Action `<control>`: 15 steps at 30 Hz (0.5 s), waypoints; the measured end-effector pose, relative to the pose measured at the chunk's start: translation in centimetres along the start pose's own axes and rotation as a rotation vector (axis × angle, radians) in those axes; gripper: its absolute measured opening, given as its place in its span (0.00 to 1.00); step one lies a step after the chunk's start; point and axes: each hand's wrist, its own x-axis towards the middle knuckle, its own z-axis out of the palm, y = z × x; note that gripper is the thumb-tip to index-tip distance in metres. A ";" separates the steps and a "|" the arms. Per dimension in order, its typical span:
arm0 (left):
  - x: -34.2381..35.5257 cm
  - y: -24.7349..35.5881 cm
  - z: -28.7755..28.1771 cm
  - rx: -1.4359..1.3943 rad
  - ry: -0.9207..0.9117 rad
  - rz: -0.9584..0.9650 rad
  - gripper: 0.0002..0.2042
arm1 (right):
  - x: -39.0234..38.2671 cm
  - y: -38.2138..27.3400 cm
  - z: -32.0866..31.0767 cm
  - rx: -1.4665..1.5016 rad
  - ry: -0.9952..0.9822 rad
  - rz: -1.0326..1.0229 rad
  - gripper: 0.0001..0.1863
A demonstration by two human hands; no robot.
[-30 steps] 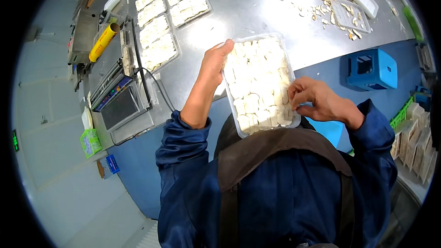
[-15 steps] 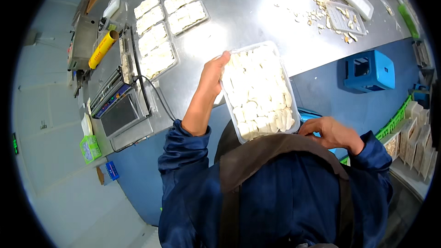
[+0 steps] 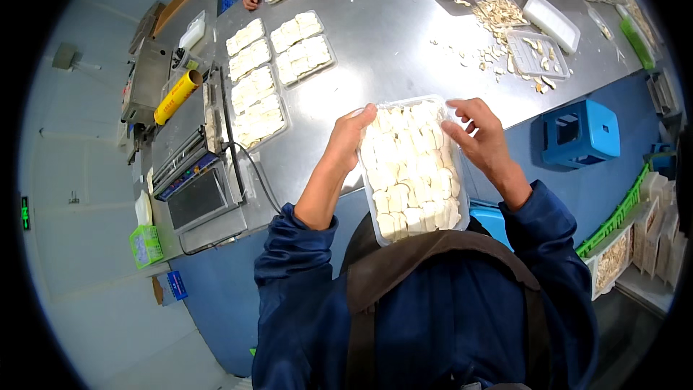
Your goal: The person arranges white food slices into a clear plastic tray on a stainless steel table. They pick up slices from the table and place them into the tray, then continue to adjust and add more slices to fill the tray.
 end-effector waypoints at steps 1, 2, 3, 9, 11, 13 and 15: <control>0.0 0.0 0.2 -0.007 -0.009 0.003 0.19 | 0.2 0.0 0.2 0.005 -0.013 -0.012 0.09; -0.1 0.2 0.4 -0.004 -0.007 -0.002 0.19 | 0.2 0.4 0.4 0.005 -0.023 -0.016 0.08; -0.3 0.5 0.7 -0.002 -0.004 -0.008 0.19 | 0.2 0.9 0.6 0.005 -0.032 -0.021 0.07; -0.3 0.1 0.3 0.012 0.017 -0.005 0.19 | 0.7 2.1 1.4 -0.140 0.085 -0.103 0.07; -0.5 -0.2 0.3 0.002 0.016 -0.004 0.19 | 1.1 2.0 1.3 -0.084 0.108 0.009 0.08; -0.4 -0.4 0.2 -0.026 -0.004 0.003 0.19 | 1.5 0.7 0.5 -0.036 0.028 -0.019 0.09; -0.1 -0.6 -0.3 -0.016 -0.014 0.011 0.20 | 1.8 -1.0 -0.2 -0.063 -0.072 -0.039 0.09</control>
